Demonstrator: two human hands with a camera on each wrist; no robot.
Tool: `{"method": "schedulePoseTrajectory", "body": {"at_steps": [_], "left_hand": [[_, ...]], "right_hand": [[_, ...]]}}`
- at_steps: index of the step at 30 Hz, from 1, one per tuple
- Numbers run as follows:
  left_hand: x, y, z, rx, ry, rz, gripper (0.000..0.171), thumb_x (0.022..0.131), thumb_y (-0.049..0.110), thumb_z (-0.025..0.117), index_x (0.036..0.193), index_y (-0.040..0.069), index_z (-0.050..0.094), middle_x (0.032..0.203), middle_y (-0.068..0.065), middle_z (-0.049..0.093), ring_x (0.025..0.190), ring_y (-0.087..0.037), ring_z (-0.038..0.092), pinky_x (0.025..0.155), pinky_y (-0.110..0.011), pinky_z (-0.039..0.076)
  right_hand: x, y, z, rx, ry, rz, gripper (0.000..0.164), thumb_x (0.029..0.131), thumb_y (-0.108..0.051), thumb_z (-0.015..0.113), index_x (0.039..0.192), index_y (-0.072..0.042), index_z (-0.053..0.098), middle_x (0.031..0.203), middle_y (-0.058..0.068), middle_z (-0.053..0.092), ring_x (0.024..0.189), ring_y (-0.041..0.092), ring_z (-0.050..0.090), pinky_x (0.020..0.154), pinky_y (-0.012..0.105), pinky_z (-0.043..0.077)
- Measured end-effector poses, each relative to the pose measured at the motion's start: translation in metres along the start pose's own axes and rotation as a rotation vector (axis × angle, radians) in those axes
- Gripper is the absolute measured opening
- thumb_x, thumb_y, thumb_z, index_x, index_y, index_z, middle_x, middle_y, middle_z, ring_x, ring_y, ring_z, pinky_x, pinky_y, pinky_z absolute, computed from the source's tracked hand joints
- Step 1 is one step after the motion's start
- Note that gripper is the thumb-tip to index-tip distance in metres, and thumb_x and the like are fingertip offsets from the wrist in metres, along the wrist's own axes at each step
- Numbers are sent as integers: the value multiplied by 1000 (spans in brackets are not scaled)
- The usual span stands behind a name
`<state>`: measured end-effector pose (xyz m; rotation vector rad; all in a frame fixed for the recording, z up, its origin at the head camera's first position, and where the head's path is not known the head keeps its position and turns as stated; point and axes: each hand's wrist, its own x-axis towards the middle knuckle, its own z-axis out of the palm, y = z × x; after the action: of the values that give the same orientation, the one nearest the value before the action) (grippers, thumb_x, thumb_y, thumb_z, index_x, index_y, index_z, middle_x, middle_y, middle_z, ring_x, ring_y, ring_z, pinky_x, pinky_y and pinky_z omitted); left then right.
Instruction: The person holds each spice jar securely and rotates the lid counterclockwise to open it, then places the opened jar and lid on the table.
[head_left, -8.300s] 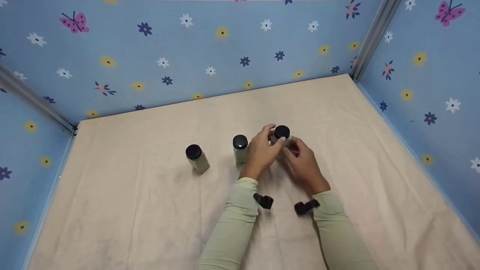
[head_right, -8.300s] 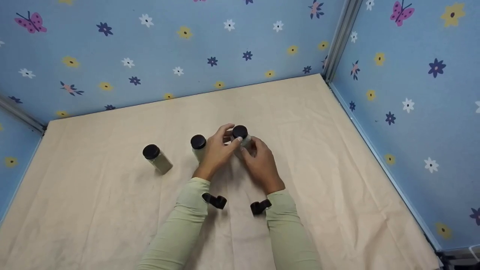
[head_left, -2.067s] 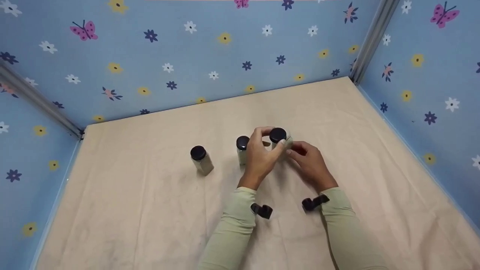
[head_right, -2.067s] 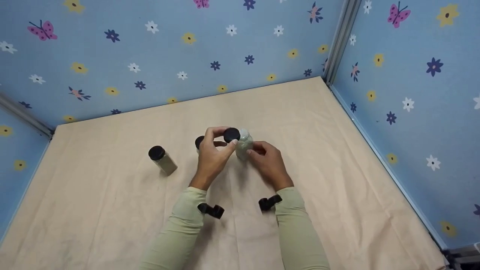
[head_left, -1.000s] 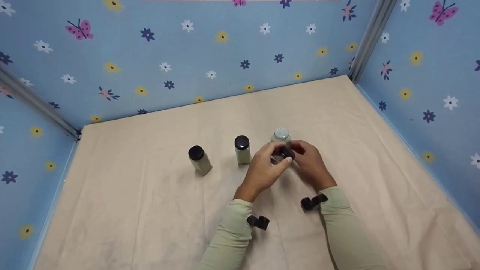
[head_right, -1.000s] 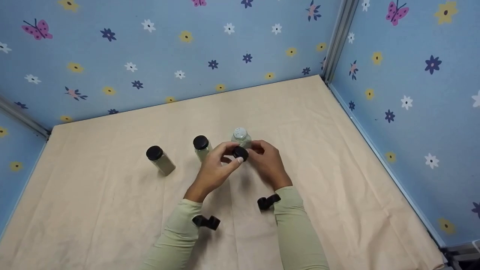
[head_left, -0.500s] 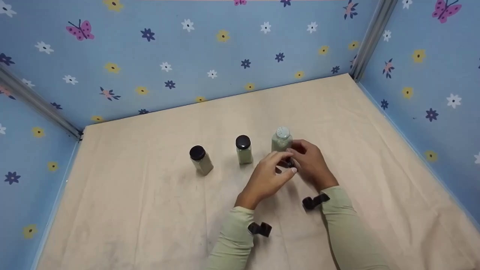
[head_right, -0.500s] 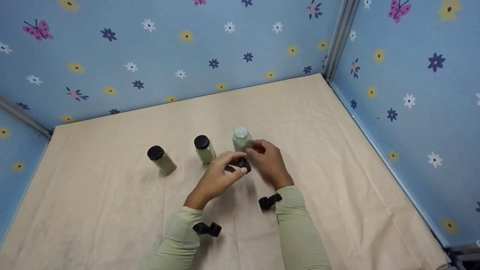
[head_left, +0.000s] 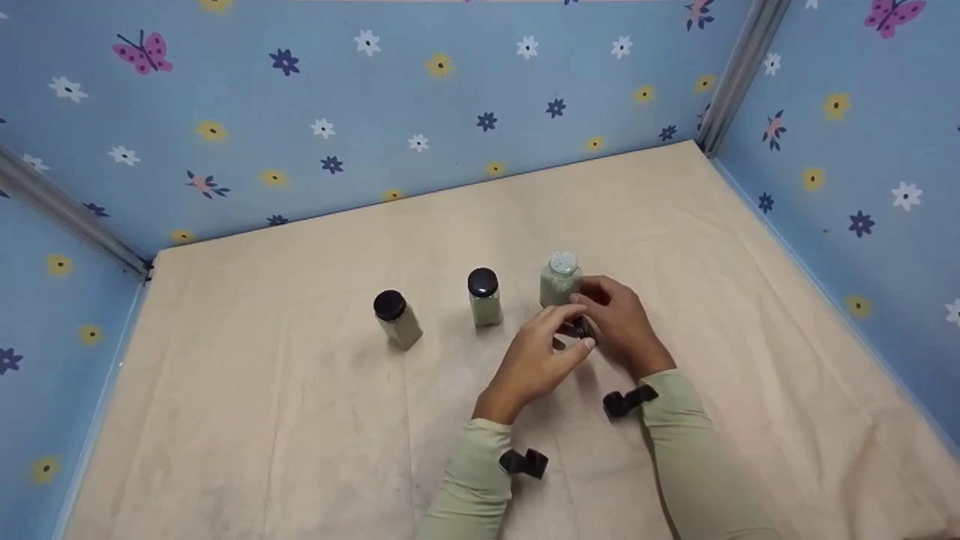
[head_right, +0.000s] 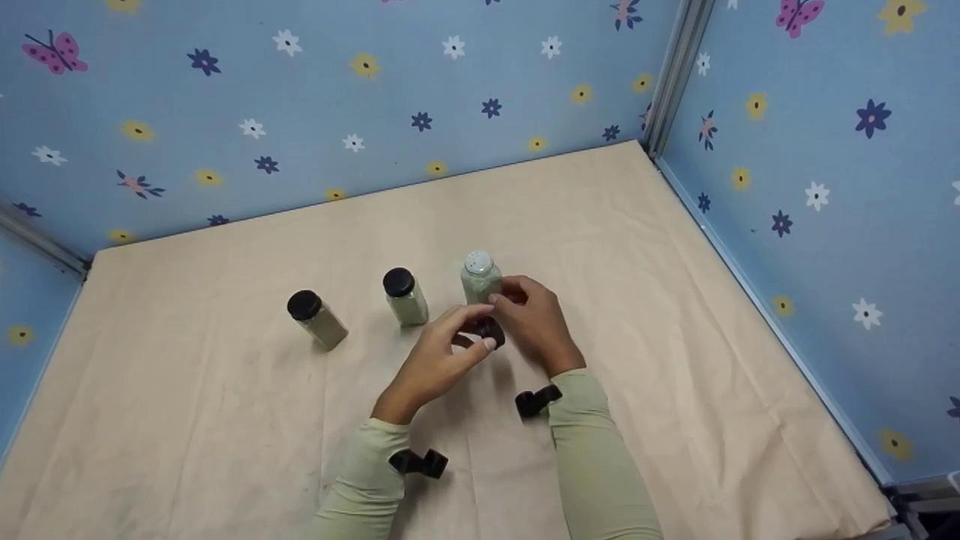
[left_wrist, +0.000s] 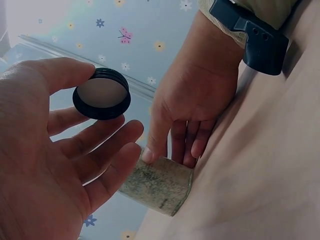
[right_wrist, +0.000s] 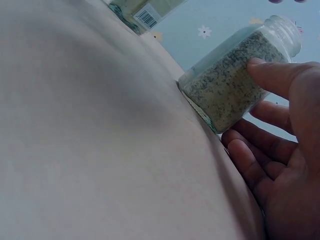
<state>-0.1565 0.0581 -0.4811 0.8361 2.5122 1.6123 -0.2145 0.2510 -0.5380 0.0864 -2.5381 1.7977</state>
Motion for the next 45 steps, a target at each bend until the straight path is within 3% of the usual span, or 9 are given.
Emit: {"method": "schedulePoseTrajectory", "body": {"at_steps": [7, 11, 17, 21, 24, 32, 39, 45], "left_hand": [[-3, -3, 5, -19, 7, 7, 43, 95, 27, 66, 134, 10, 60, 123, -3, 61, 107, -20, 62, 84, -37, 56], [-5, -8, 7, -29, 1, -22, 43, 95, 28, 67, 134, 10, 60, 120, 0, 61, 104, -16, 64, 85, -37, 56], [-6, -13, 9, -33, -61, -86, 43, 94, 25, 68, 133, 8, 57, 121, 1, 63, 103, -13, 65, 89, -35, 55], [-8, -13, 11, 71, -109, -98, 39, 93, 26, 69, 127, 10, 58, 120, 2, 63, 103, -15, 66, 87, -29, 53], [-8, -15, 12, 171, -129, -69, 37, 92, 28, 69, 124, 12, 61, 117, 5, 62, 103, -15, 64, 86, -26, 51], [-7, -21, 17, 338, -144, -29, 38, 93, 29, 68, 127, 14, 64, 124, 1, 60, 106, -13, 59, 92, -30, 50], [-9, -22, 21, 413, -160, 12, 41, 89, 26, 73, 129, 15, 67, 116, -2, 59, 97, -16, 61, 85, -30, 51], [-12, -22, 23, 483, -164, 56, 39, 88, 26, 76, 125, 18, 68, 111, 2, 61, 100, -13, 60, 86, -28, 50]], "right_hand": [[1, -3, 0, -7, -3, -3, 39, 94, -34, 71, 122, -8, 67, 115, 7, 67, 106, 22, 61, 92, 38, 49], [0, -2, -2, -26, -11, -6, 41, 94, -34, 71, 124, -7, 66, 115, 8, 67, 105, 22, 62, 91, 37, 50], [0, -1, -3, -24, -36, 2, 42, 95, -33, 70, 126, -5, 64, 118, 11, 66, 108, 24, 60, 94, 40, 49], [0, -1, -5, -51, -63, 9, 43, 96, -33, 69, 128, -6, 63, 122, 10, 64, 112, 24, 59, 98, 41, 48], [0, -3, -7, -63, -65, 5, 43, 96, -32, 69, 129, -6, 63, 124, 10, 64, 115, 25, 59, 100, 43, 47], [0, -7, -7, -106, -73, -10, 44, 96, -34, 68, 130, -5, 63, 126, 11, 64, 116, 25, 59, 101, 44, 46], [1, -8, -6, -121, -66, -34, 41, 97, -30, 68, 129, -5, 63, 123, 11, 65, 114, 25, 60, 99, 43, 47], [1, -6, -7, -121, -59, -48, 40, 97, -31, 69, 128, -5, 64, 122, 10, 66, 112, 24, 61, 98, 42, 47]]}}
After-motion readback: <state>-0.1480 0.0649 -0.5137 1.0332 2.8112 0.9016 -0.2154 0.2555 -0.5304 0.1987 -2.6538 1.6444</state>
